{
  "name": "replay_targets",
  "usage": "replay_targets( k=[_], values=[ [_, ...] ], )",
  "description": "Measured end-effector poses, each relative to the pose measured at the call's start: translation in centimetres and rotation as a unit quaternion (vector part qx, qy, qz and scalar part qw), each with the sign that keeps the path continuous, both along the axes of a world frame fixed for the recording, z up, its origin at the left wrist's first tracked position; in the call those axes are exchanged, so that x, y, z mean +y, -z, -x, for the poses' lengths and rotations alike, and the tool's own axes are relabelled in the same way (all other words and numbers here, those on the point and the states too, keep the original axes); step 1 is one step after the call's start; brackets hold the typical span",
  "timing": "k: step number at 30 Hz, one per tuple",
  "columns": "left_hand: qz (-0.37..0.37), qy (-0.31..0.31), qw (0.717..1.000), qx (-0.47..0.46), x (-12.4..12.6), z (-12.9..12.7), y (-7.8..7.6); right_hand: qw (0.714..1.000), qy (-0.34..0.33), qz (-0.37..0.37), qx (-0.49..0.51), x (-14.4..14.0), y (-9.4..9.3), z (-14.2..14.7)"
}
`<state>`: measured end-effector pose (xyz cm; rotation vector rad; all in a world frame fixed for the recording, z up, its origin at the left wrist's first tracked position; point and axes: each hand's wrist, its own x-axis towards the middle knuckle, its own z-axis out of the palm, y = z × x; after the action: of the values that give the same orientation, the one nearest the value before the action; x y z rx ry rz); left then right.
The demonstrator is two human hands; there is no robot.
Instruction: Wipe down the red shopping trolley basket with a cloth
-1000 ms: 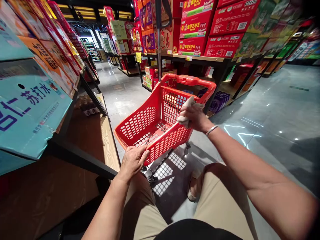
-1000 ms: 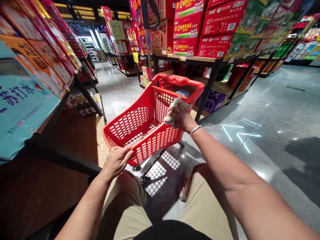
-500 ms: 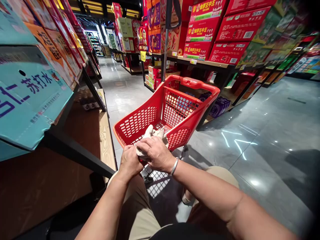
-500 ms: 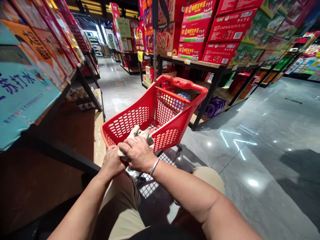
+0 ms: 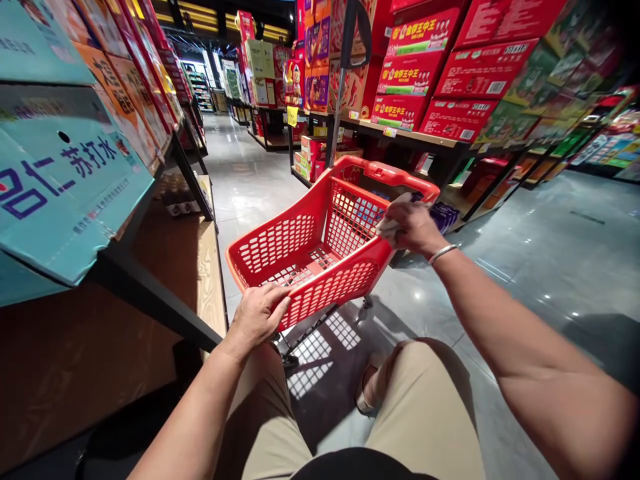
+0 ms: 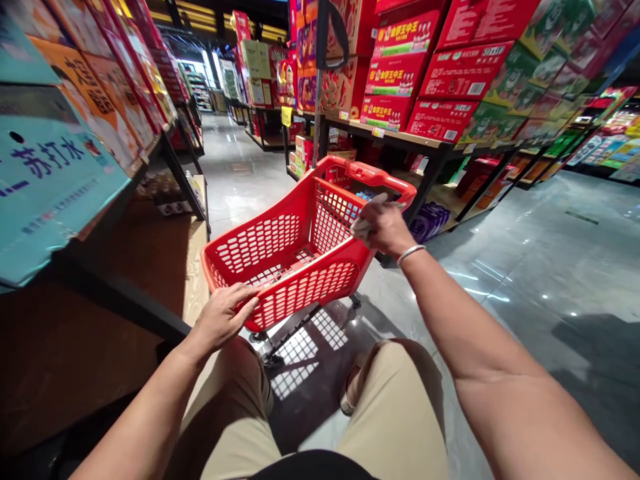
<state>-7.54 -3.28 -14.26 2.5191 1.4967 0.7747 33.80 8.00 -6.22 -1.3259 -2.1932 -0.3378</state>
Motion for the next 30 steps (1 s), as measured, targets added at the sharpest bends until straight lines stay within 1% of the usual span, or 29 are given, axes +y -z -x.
replay_targets(
  k=[2,4,6,8,11,13,14,15,16,18,20,22,24,26,28,30],
  values=[
    [0.004,-0.014,0.999,0.035,0.1,-0.8,-1.3,0.996,0.074,-0.037,0.039,0.9,-0.5,-1.9],
    [0.012,-0.031,0.996,0.085,0.4,-2.4,-2.7,0.986,0.118,-0.069,0.092,1.0,-0.1,-2.1],
    [0.030,-0.029,0.994,0.099,1.0,-4.6,-4.0,0.979,0.131,-0.084,0.130,0.3,1.1,-0.5],
    [0.042,-0.017,0.993,0.106,1.8,-7.0,-4.6,0.979,0.116,-0.084,0.143,-1.0,2.6,2.1],
    [0.083,0.005,0.989,0.118,3.0,-9.8,-4.6,0.987,0.045,-0.074,0.136,-3.1,4.7,6.0],
    [0.097,-0.007,0.989,0.115,3.5,-10.7,-4.0,0.986,0.001,-0.079,0.147,-3.9,5.7,7.6],
    [0.098,-0.016,0.989,0.112,3.7,-10.9,-3.7,0.983,-0.005,-0.088,0.161,-4.1,6.1,7.9],
    [0.097,-0.026,0.989,0.108,3.8,-10.9,-3.5,0.978,0.006,-0.105,0.182,-4.1,6.5,7.9],
    [0.096,-0.033,0.989,0.104,3.8,-10.9,-3.3,0.970,0.033,-0.127,0.205,-3.9,6.9,7.7],
    [0.101,-0.041,0.989,0.098,3.8,-10.7,-3.2,0.951,0.108,-0.158,0.243,-3.4,8.0,7.3],
    [0.109,-0.047,0.988,0.093,3.6,-10.7,-3.3,0.933,0.170,-0.158,0.275,-3.0,9.8,7.8],
    [0.111,-0.051,0.988,0.092,3.5,-10.8,-3.5,0.927,0.195,-0.125,0.295,-3.4,12.0,9.6],
    [0.104,-0.050,0.989,0.087,3.5,-11.1,-3.6,0.939,0.191,-0.082,0.274,-4.6,14.0,12.3],
    [0.100,-0.046,0.991,0.080,3.5,-11.2,-3.6,0.960,0.167,-0.040,0.221,-6.2,15.5,15.0],
    [0.101,-0.042,0.991,0.078,3.6,-11.2,-3.6,0.975,0.128,-0.020,0.181,-7.5,16.1,16.4],
    [0.098,-0.040,0.991,0.078,3.7,-10.9,-3.4,0.984,0.082,-0.015,0.159,-7.8,15.9,16.2]
  ],
)
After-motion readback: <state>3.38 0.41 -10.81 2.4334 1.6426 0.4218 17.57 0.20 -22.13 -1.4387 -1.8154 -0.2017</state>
